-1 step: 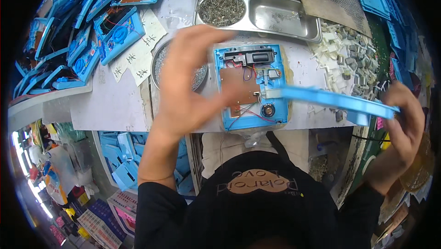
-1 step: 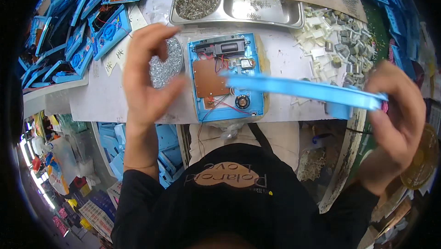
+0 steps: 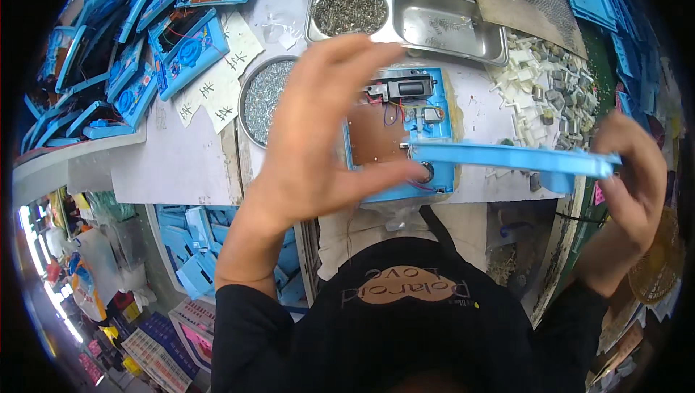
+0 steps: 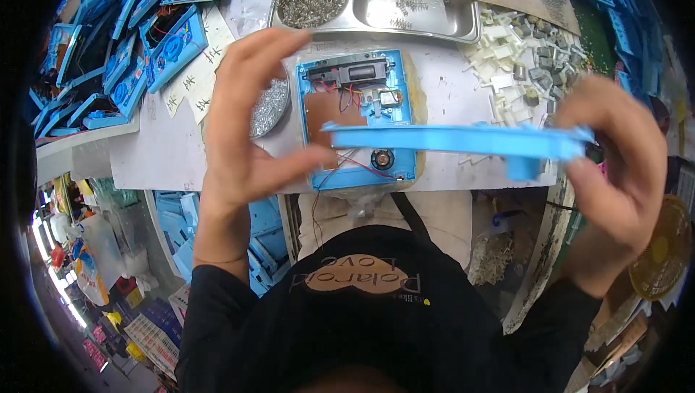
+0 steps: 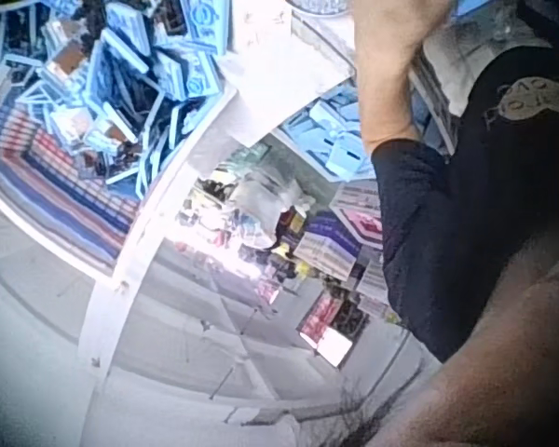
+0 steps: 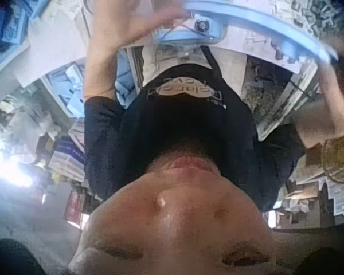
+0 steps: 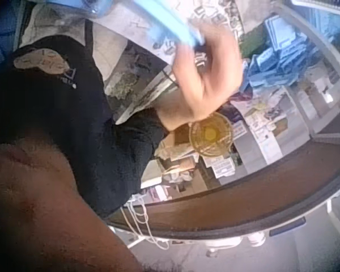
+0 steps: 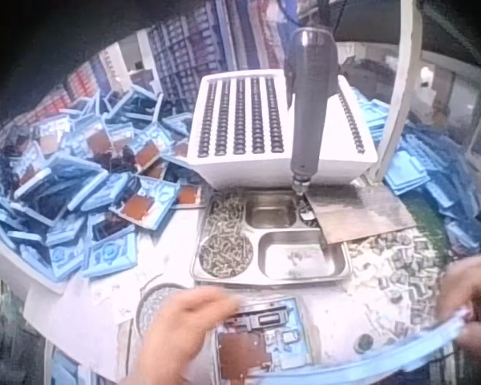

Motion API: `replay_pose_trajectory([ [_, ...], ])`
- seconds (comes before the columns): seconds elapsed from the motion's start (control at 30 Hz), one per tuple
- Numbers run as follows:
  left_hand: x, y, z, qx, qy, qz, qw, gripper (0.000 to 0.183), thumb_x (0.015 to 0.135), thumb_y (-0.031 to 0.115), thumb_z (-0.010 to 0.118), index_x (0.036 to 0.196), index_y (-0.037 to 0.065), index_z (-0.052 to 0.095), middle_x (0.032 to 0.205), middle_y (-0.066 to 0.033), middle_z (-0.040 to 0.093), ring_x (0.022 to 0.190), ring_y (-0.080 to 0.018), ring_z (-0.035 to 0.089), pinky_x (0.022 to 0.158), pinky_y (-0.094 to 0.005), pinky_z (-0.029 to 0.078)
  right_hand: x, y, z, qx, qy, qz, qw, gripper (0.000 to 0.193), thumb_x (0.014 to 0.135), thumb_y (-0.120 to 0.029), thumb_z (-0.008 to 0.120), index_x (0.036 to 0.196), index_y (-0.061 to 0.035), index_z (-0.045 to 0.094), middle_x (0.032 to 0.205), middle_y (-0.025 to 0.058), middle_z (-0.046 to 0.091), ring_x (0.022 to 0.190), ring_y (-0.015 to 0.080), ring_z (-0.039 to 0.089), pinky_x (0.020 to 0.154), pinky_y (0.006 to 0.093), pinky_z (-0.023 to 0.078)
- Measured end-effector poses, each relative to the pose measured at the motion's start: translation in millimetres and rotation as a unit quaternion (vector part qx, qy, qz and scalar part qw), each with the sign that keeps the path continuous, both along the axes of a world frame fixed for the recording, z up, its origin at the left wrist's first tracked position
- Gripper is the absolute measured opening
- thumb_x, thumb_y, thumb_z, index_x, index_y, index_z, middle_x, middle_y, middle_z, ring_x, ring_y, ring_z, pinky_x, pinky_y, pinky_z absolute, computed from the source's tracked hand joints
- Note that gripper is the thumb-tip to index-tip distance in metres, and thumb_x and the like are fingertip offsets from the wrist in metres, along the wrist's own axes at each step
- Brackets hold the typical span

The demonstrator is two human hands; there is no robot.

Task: Soldering and assembling components into a blue electronic device casing.

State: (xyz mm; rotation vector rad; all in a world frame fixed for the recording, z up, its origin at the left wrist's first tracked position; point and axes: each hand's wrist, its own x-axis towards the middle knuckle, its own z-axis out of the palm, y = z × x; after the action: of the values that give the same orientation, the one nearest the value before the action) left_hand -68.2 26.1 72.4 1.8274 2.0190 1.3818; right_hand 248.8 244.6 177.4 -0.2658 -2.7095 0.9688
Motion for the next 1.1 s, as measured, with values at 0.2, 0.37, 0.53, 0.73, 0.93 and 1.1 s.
replay_pose_trajectory([
  [0.2, 26, 14, 36, -0.076, -0.349, -0.053, 0.933, 0.024, 0.095, 0.016, 0.072, 0.113, 0.000, 0.068, 0.099, -0.0075, 0.072, 0.086, -0.0139, 0.068, 0.077, -0.0275, 0.054, -79, 28, -23, 0.086, 0.188, -0.112, 0.972, 0.039, 0.100, -0.009, 0.062, 0.138, 0.0002, 0.059, 0.117, 0.0122, 0.068, 0.107, 0.0206, 0.067, 0.091, 0.0340, 0.055],
  [0.37, 43, -8, -9, -0.011, -0.560, 0.017, 0.828, 0.035, 0.100, 0.017, 0.068, 0.127, -0.004, 0.060, 0.111, -0.0115, 0.072, 0.094, -0.0134, 0.069, 0.083, -0.0268, 0.056, -85, -71, -98, -0.444, 0.056, -0.121, 0.886, 0.075, 0.096, -0.015, 0.072, 0.157, -0.0018, 0.030, 0.080, 0.0041, 0.065, 0.069, 0.0100, 0.056, 0.061, 0.0254, 0.045],
  [0.53, 57, -27, -32, -0.196, -0.256, 0.061, 0.945, 0.071, 0.089, 0.021, 0.078, 0.145, -0.007, 0.045, 0.086, -0.0085, 0.067, 0.073, -0.0135, 0.066, 0.062, -0.0284, 0.051, -49, -96, -129, -0.264, 0.033, -0.198, 0.943, 0.068, 0.096, -0.007, 0.067, 0.155, -0.0008, 0.034, 0.062, 0.0037, 0.053, 0.058, 0.0107, 0.052, 0.056, 0.0273, 0.040],
  [0.73, 64, -30, -46, -0.221, -0.117, 0.042, 0.967, 0.090, 0.083, 0.028, 0.081, 0.153, -0.006, 0.037, 0.069, -0.0080, 0.056, 0.057, -0.0199, 0.059, 0.054, -0.0303, 0.046, -29, -114, -161, -0.179, -0.029, -0.217, 0.959, 0.063, 0.096, -0.010, 0.066, 0.152, -0.0019, 0.038, 0.058, 0.0046, 0.047, 0.050, 0.0176, 0.049, 0.053, 0.0312, 0.040],
  [0.93, 62, -40, -57, -0.188, -0.163, 0.054, 0.967, 0.082, 0.084, 0.021, 0.079, 0.151, -0.004, 0.040, 0.067, -0.0049, 0.053, 0.054, -0.0173, 0.054, 0.052, -0.0299, 0.045, -46, -99, -161, -0.109, -0.025, -0.140, 0.984, 0.051, 0.096, -0.012, 0.067, 0.143, -0.0065, 0.051, 0.064, 0.0118, 0.059, 0.057, 0.0271, 0.062, 0.055, 0.0364, 0.046],
  [1.1, 69, -48, -61, -0.184, -0.155, 0.073, 0.968, 0.081, 0.085, 0.021, 0.079, 0.151, -0.006, 0.040, 0.066, -0.0044, 0.052, 0.054, -0.0169, 0.054, 0.051, -0.0296, 0.045, -49, -89, -155, -0.078, -0.066, -0.080, 0.991, 0.050, 0.095, -0.015, 0.066, 0.144, -0.0089, 0.053, 0.079, 0.0178, 0.069, 0.068, 0.0344, 0.069, 0.061, 0.0421, 0.054],
])
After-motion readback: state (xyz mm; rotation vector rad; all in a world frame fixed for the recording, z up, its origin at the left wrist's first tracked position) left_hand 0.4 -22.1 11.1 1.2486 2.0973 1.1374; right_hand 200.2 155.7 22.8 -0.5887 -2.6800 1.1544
